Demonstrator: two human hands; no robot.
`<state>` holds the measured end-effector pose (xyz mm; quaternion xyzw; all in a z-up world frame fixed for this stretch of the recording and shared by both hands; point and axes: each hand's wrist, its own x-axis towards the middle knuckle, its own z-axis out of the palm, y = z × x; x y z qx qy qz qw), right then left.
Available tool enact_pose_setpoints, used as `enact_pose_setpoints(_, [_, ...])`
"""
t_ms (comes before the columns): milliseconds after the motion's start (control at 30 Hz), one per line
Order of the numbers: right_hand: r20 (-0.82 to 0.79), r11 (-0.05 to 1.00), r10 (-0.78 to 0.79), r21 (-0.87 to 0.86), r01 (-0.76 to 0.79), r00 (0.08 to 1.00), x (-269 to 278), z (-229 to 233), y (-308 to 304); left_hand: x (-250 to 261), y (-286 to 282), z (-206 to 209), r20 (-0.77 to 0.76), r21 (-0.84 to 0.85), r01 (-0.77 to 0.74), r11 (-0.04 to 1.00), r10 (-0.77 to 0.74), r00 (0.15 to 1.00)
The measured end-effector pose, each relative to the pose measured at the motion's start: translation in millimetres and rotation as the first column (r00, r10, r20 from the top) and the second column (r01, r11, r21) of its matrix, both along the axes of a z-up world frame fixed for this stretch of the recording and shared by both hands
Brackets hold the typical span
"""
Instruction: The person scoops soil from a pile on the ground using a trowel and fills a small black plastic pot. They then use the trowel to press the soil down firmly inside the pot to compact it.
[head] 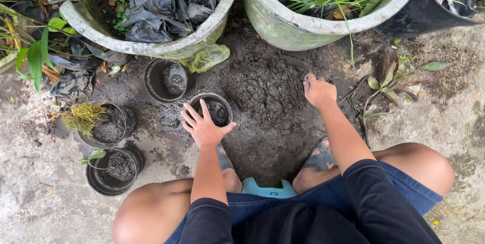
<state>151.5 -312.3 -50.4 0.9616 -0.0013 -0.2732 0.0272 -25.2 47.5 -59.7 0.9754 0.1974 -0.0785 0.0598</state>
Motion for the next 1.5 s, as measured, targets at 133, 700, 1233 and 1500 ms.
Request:
enact_pose_setpoints(133, [0.060,0.992,0.115,-0.054,-0.112,0.992,19,-26,12,-2,1,-6,0.023,-0.026,-0.005,1.000,0.006,1.000])
enact_pose_setpoints(700, [0.140,0.838,0.539,0.018,-0.546,0.831,-16,35,-33,1,-2,9,-0.085,-0.093,-0.023,0.995,0.015,0.996])
enact_pose_setpoints(1233, [-0.044,0.911,0.399,0.131,-0.391,0.916,66,-8,87,0,-1,-4,0.014,-0.072,-0.027,0.997,0.028,1.000])
enact_pose_setpoints(1500, [-0.215,0.540,0.779,-0.250,-0.804,0.589,-3,62,63,-1,-5,-13,0.101,-0.036,-0.039,0.999,0.042,0.994])
